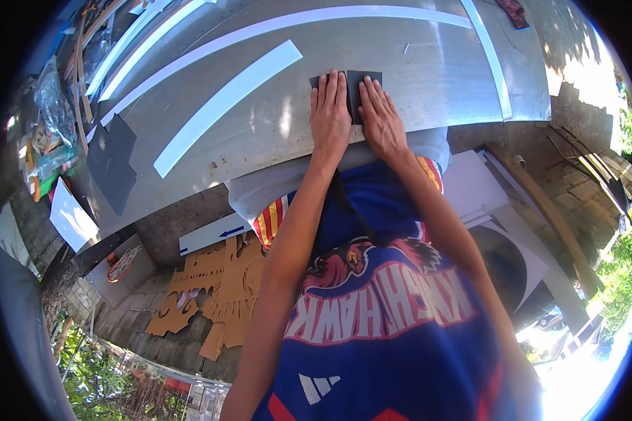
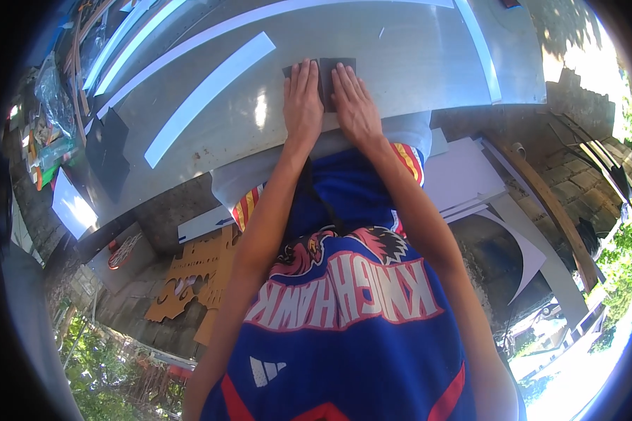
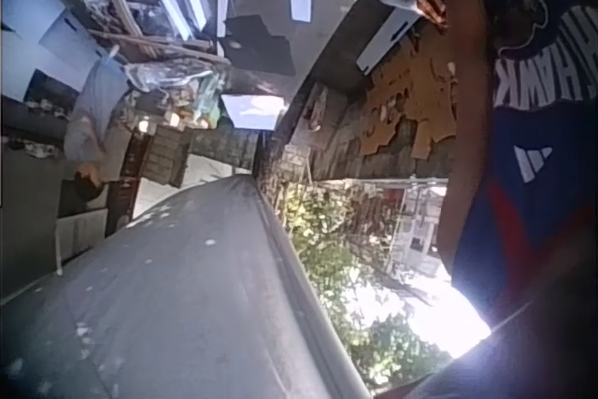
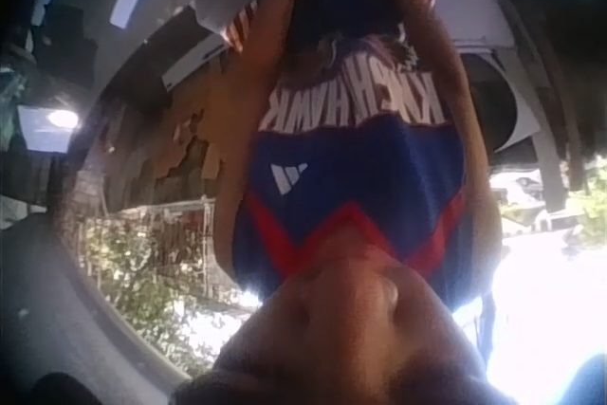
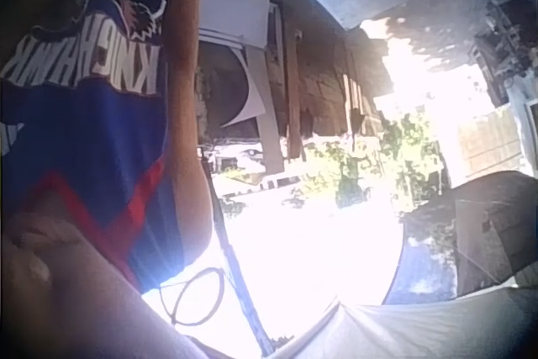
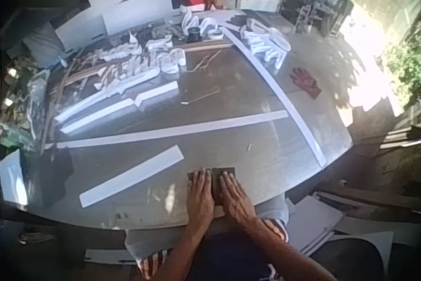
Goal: Prepare and sand small vinyl or plastic pieces for signage assembly.
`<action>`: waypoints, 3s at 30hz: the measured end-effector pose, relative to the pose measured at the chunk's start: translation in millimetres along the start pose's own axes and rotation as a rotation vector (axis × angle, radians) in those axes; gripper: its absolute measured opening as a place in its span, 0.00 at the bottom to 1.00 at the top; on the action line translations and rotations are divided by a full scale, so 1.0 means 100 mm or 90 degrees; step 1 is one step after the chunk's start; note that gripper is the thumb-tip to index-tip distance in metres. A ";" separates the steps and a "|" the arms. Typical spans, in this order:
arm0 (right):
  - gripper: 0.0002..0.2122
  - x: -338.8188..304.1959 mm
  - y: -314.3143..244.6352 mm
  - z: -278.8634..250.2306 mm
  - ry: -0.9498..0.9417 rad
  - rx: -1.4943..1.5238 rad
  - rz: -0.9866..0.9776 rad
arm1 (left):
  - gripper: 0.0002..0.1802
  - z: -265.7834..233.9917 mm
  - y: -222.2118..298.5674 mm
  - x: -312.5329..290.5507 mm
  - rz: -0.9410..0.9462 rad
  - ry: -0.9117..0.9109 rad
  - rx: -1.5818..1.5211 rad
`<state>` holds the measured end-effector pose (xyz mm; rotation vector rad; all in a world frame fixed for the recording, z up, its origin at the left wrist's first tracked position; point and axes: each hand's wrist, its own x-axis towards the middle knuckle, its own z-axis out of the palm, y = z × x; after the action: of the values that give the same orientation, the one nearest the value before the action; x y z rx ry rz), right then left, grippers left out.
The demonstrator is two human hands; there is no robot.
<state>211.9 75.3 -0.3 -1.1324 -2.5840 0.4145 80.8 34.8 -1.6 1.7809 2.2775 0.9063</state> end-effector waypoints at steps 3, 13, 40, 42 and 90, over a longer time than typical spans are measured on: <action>0.24 -0.01 0.00 -0.06 -0.002 -0.046 -0.011 | 0.25 0.00 -0.02 0.01 0.016 -0.003 0.033; 0.24 -0.04 -0.14 0.00 0.014 -0.113 0.031 | 0.26 0.01 -0.04 -0.04 -0.006 -0.013 0.112; 0.25 -0.11 -0.26 -0.02 0.014 -0.149 0.066 | 0.25 -0.01 -0.01 -0.11 -0.034 -0.013 0.114; 0.24 -0.11 -0.26 -0.03 0.012 -0.160 0.069 | 0.25 -0.03 0.00 -0.10 -0.035 -0.012 0.116; 0.29 -0.21 -0.10 -0.24 -0.123 -0.018 0.045 | 0.23 -0.17 -0.14 -0.18 -0.006 -0.039 0.100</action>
<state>227.8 56.5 22.2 -1.2529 -2.7280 0.5278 66.8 10.4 0.2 1.8287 2.3755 0.6794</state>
